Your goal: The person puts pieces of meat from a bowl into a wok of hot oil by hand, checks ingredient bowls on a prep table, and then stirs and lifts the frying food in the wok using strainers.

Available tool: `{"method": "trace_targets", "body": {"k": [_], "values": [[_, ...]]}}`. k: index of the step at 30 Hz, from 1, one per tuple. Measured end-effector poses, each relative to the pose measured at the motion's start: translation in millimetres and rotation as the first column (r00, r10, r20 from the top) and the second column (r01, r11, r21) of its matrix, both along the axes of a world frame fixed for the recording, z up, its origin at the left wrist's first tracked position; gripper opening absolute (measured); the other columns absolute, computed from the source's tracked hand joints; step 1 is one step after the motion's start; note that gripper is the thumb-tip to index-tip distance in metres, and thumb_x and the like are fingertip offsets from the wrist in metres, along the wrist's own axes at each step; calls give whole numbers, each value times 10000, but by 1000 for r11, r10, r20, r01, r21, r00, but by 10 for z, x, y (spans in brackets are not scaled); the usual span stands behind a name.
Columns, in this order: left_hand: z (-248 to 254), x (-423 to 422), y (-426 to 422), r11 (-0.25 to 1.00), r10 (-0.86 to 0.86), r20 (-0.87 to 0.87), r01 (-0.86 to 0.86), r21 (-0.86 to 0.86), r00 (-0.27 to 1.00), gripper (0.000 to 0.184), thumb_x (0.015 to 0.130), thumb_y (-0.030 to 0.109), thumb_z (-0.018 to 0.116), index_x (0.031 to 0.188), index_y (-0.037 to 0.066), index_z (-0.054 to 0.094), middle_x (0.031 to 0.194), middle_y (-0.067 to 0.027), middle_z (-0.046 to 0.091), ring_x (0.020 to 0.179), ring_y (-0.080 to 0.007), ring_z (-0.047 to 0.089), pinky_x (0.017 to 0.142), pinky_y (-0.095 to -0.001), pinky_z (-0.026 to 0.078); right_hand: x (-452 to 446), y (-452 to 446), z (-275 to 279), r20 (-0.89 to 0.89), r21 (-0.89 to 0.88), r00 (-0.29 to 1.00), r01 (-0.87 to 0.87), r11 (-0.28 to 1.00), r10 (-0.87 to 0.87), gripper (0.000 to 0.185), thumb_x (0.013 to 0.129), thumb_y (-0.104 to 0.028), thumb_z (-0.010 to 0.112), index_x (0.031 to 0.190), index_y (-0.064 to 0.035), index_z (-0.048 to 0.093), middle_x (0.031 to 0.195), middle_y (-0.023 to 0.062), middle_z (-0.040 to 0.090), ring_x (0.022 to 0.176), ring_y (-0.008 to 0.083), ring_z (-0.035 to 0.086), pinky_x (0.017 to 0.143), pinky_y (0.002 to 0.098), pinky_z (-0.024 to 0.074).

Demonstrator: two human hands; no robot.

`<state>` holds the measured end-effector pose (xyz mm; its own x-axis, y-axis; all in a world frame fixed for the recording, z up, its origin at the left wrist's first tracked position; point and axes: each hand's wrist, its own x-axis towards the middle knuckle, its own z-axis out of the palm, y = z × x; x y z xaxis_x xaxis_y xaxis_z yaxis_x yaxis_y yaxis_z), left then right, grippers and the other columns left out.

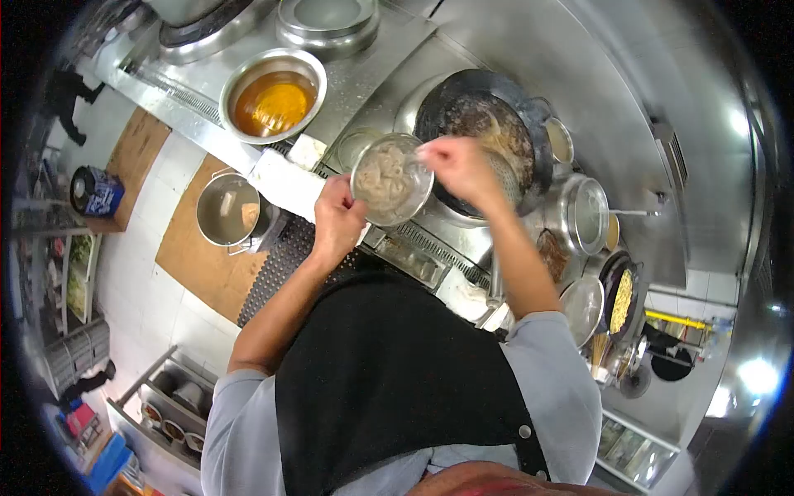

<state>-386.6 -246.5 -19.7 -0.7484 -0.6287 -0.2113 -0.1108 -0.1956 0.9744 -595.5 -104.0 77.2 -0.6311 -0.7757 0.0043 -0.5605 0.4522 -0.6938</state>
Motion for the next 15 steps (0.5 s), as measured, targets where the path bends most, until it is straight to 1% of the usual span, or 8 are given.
{"method": "trace_targets", "body": {"k": [2, 3, 6, 8, 9, 11, 13, 15], "values": [[-83, -86, 14, 755, -53, -311, -166, -634, 949, 80, 820, -55, 632, 828, -37, 554, 975, -156, 655, 566, -179, 612, 513, -317, 518, 378, -180, -288, -190, -54, 982, 7, 999, -17, 242, 871, -247, 709, 1000, -52, 771, 903, 194, 739, 852, 389, 719, 787, 439, 566], [-73, -84, 30, 755, -73, -325, -161, -636, 943, 80, 820, -55, 632, 828, -37, 554, 975, -156, 655, 566, -179, 612, 513, -317, 518, 502, -245, -334, -291, -82, 954, 45, 996, -67, 243, 848, -235, 716, 996, -50, 769, 895, 199, 733, 845, 398, 713, 782, 448, 562], [37, -13, 47, 819, -111, -219, -36, -572, 969, 122, 820, -46, 631, 769, -33, 521, 923, -137, 609, 570, -189, 623, 496, -319, 514, 773, -118, -326, -103, -40, 995, 6, 999, -10, 250, 805, -195, 728, 997, -39, 764, 902, 211, 721, 849, 416, 696, 767, 456, 554], [222, 54, 72, 970, -122, -107, 96, -222, 987, 165, 828, -37, 637, 738, -22, 499, 879, -120, 580, 570, -186, 626, 496, -322, 514, 932, 60, -284, -99, -37, 991, 92, 995, -95, 245, 805, -183, 731, 999, -38, 763, 897, 208, 720, 832, 397, 700, 758, 446, 552], [206, 76, 82, 972, -127, -113, 101, -215, 985, 165, 828, -37, 637, 738, -22, 499, 879, -120, 580, 570, -186, 626, 496, -322, 514, 946, 147, -251, -94, -32, 984, 150, 988, -152, 240, 805, -171, 734, 1002, -37, 762, 891, 205, 719, 815, 377, 704, 750, 436, 551], [149, 121, 78, 985, -141, -63, 133, -114, 988, 130, 838, -49, 608, 760, -36, 506, 870, -142, 618, 531, -203, 622, 495, -332, 509, 822, 342, -133, 38, -140, 955, 295, 945, -293, 189, 862, -152, 764, 1003, -26, 770, 862, 100, 754, 728, 153, 687, 661, 331, 553], [111, 131, 97, 991, -135, -72, 134, -10, 988, 138, 846, -41, 615, 758, -18, 512, 775, -103, 595, 504, -177, 600, 483, -323, 505, 636, 492, 240, 341, -183, 871, 430, 884, -353, 182, 892, -153, 773, 1019, -23, 780, 886, 57, 762, 710, 92, 668, 603, 262, 542], [-8, 126, 87, 978, -134, -11, 134, 157, 991, 144, 837, -37, 628, 755, -2, 515, 696, -79, 585, 504, -173, 597, 474, -312, 497, 248, 636, 396, 232, -165, 887, 441, 882, -400, 199, 902, -155, 775, 1053, -25, 786, 893, 46, 762, 690, 73, 662, 578, 220, 529]]}}
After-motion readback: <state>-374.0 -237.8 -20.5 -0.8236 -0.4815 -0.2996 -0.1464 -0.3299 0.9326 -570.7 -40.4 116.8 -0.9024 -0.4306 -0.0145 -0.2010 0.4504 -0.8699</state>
